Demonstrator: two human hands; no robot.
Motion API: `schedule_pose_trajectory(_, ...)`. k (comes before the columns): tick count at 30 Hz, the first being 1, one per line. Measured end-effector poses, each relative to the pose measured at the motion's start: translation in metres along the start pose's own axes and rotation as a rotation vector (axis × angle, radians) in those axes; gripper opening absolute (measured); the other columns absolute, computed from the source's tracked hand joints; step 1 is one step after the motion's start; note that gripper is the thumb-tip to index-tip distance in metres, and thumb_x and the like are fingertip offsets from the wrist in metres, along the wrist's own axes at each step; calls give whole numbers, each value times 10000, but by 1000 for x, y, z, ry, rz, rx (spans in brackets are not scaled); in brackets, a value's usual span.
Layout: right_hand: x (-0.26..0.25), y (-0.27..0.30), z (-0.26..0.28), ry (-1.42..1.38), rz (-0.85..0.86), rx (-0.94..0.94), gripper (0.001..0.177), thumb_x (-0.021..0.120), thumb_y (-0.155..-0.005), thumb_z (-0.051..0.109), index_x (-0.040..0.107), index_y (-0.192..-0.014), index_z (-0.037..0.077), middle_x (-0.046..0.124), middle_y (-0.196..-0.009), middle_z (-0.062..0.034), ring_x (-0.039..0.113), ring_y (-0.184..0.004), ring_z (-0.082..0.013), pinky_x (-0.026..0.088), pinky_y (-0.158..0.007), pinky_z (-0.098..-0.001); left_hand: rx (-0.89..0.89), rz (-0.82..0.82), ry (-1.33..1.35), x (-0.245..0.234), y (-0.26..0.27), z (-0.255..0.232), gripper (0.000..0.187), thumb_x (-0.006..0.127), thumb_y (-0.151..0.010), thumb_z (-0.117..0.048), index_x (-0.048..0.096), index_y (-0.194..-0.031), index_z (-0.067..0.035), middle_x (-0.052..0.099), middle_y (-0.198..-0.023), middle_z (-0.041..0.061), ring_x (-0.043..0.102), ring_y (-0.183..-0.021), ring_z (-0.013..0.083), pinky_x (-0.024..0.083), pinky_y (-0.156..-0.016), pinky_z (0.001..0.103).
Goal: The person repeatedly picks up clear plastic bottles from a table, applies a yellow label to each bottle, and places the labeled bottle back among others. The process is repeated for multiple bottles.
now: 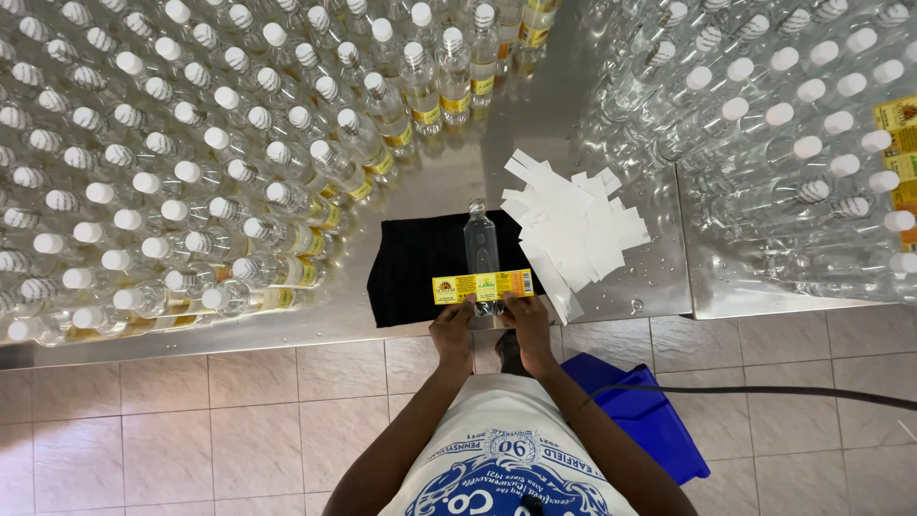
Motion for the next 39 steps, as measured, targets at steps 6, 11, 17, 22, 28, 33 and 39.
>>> schedule_pose_trajectory(6, 29, 30, 35, 50, -1, -40, 744, 864, -990, 293, 490, -1544, -33, 632, -1173, -168, 690, -879, -174, 659, -837, -404, -7, -49, -50, -6, -16, 14, 291, 1039, -821, -264, 827, -901, -81, 746, -767, 51, 661, -736, 118, 516, -724, 297)
schedule_pose_trajectory(11, 39, 41, 51, 134, 5, -65, 851, 967, -911, 267, 474, -1554, 5, 663, -1243, -192, 728, -984, -243, 661, -823, -435, -37, -42, 22, -3, -12, 13, 257, 980, -849, -108, 797, -1020, -50, 752, -890, 79, 696, -820, 154, 546, -751, 316)
schedule_pose_trajectory(17, 37, 56, 82, 79, -57, -67, 814, 998, -858, 232, 511, -1475, 20, 638, -1185, -95, 672, -986, -136, 661, -836, -355, 228, -5, -60, -17, 6, -17, 643, 865, -914, 26, 622, -1489, -126, 583, -1365, 65, 539, -1209, 155, 513, -1052, 289)
schedule_pose_trajectory(22, 49, 80, 126, 154, -20, -226, 628, 917, -908, 100, 499, -1367, 4, 679, -1330, -170, 661, -1281, -243, 626, -985, -439, 214, 543, -11, 38, 96, -93, 789, 650, -1094, -206, 254, -1751, -20, 298, -1772, 310, 261, -1653, 451, 304, -1323, 538)
schedule_pose_trajectory(28, 64, 97, 150, 134, 24, -372, 643, 969, -813, 24, 536, -1286, 80, 764, -1319, -128, 694, -1271, -205, 621, -1035, -444, 213, 587, 103, 47, 63, -90, 649, 789, -1036, -341, 542, -1553, -37, 655, -1257, 87, 611, -1119, 135, 530, -917, 314)
schedule_pose_trajectory(33, 77, 109, 170, 101, 134, -453, 917, 1008, -751, 61, 395, -1433, 87, 680, -1318, -154, 650, -1271, -240, 577, -1094, -462, 258, 728, 171, 39, 48, -115, 675, 916, -879, -131, 601, -1457, 18, 687, -1118, 130, 736, -914, 211, 622, -814, 375)
schedule_pose_trajectory(39, 78, 147, 182, 722, 12, -1278, 859, 900, -896, 272, 438, -1574, 19, 425, -1538, -169, 449, -1471, -362, 432, -1230, -564, 316, 719, 205, 26, 86, -164, 796, 987, -763, -35, 619, -1464, 47, 764, -1119, 164, 779, -887, 187, 677, -823, 387)
Point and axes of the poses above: each hand's wrist, its own y-axis away from the middle knuckle, its own x-axis out of the palm, z = x × y, the point moved 7 cm from there along -y, towards the middle knuckle
